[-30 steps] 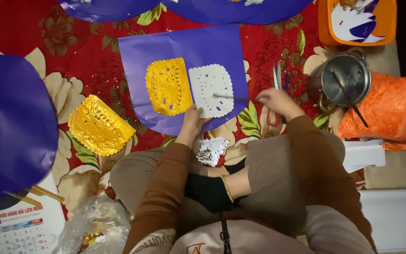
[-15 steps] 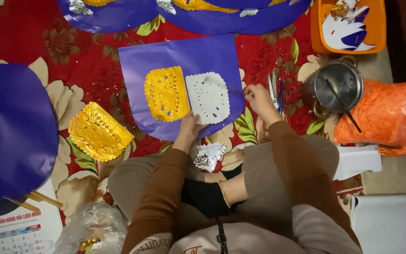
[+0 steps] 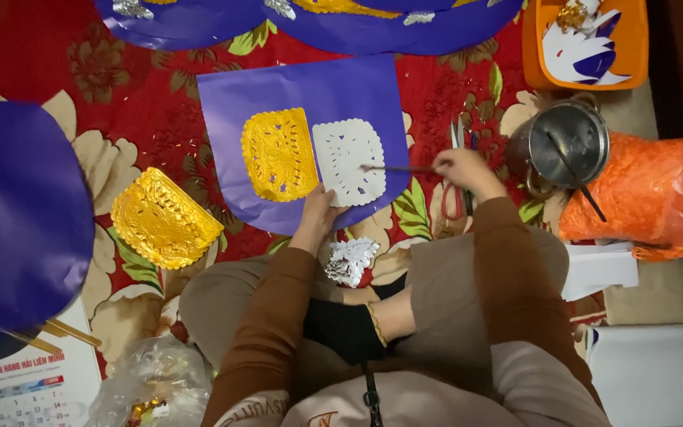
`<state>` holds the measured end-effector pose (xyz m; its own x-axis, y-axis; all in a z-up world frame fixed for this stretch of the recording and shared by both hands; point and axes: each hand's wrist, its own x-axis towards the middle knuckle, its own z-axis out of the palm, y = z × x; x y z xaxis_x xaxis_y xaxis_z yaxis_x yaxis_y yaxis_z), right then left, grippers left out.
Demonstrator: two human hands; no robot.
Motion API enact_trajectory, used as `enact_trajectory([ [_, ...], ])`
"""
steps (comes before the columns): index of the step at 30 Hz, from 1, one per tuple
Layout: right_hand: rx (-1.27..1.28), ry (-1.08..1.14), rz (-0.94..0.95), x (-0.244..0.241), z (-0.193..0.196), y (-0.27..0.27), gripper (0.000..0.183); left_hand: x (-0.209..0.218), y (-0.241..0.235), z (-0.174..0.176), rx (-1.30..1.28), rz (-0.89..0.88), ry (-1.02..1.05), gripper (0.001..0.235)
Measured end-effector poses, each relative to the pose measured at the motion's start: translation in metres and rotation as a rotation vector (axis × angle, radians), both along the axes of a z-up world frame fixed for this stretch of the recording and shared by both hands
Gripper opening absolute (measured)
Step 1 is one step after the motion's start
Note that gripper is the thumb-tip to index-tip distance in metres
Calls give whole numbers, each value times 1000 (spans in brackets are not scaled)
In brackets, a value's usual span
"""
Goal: Decorating blue sheets with gold and white paper cutouts using glue.
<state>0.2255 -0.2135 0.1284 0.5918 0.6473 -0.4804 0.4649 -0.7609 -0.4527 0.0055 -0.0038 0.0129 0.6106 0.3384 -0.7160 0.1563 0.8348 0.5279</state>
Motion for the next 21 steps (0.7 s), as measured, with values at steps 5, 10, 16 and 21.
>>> enact_trajectory([
  [5,-64,-14,0,-8,11,6,20,-2,-3,-27,3,10,-12,49],
  [10,-140,-181,-70,30,9,-36,27,-2,0,-32,8,5,-44,49],
  [16,-186,-905,-293,65,22,-169,17,-4,15,7,-8,-32,-170,43],
  [21,-400,-1169,-102,82,-17,-206,19,-12,38,47,134,5,-111,46],
])
